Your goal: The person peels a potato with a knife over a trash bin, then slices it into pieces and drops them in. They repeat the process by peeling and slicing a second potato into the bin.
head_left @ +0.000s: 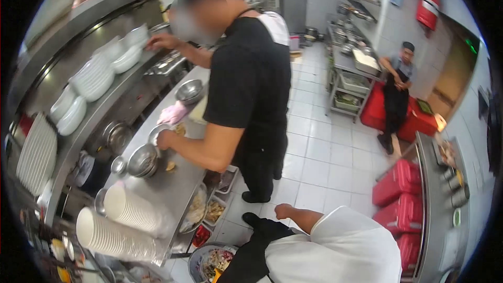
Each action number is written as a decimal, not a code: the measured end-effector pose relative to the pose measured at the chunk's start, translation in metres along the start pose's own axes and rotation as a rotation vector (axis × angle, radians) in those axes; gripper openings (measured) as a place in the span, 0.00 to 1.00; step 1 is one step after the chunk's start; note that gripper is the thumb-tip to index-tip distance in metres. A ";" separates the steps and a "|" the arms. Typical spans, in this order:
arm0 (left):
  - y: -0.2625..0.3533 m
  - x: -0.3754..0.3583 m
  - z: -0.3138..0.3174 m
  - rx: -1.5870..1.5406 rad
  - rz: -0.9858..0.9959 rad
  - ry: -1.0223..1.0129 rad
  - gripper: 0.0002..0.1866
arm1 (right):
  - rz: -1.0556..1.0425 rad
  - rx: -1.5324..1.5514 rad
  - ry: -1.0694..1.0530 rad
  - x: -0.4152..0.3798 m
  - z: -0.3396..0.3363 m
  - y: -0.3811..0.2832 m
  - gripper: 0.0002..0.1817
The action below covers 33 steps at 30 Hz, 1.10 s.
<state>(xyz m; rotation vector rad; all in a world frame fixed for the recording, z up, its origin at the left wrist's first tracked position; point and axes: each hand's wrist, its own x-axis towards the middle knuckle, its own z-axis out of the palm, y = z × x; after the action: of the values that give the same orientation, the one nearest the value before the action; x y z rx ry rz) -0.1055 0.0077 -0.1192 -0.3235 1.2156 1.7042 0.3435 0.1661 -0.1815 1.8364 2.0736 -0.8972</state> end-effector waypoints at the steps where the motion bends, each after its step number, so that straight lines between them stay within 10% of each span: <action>1: 0.000 0.004 0.005 0.010 -0.012 -0.007 0.28 | 0.050 0.055 0.016 -0.011 0.018 0.023 0.11; 5: -0.006 0.013 0.015 0.007 -0.051 -0.018 0.28 | 0.185 0.061 -0.074 -0.077 0.062 0.075 0.10; 11: -0.011 0.001 -0.019 -0.111 -0.051 0.046 0.29 | 0.275 0.900 -0.340 -0.104 0.158 0.153 0.13; 14: -0.029 -0.004 -0.064 -0.254 -0.054 0.135 0.29 | 0.120 0.152 -0.452 -0.088 0.104 0.111 0.22; 16: -0.051 -0.016 -0.078 -0.256 -0.068 0.090 0.30 | 0.139 0.284 -0.375 -0.082 0.070 0.090 0.22; 17: -0.057 -0.050 -0.056 -0.112 0.021 -0.094 0.30 | -0.345 0.003 -0.223 -0.077 0.053 0.087 0.22; 19: -0.068 -0.091 -0.034 -0.076 -0.005 -0.153 0.31 | -0.358 -0.060 -0.252 -0.005 0.098 0.111 0.22; 23: -0.098 -0.143 -0.014 -0.030 -0.001 0.005 0.28 | -0.125 0.905 -0.349 -0.036 0.001 0.017 0.12; 26: -0.115 -0.182 -0.007 0.013 0.016 0.001 0.24 | -0.378 1.443 -0.594 -0.085 -0.057 -0.031 0.16; 33: -0.120 -0.229 -0.007 0.084 0.123 -0.077 0.23 | -0.682 1.600 -0.713 -0.205 -0.153 -0.086 0.18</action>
<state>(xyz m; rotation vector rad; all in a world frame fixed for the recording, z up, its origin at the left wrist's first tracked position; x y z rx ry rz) 0.1022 -0.1231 -0.0362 -0.1335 1.2674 1.7480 0.3340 0.0846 0.0750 0.5490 1.3227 -3.3222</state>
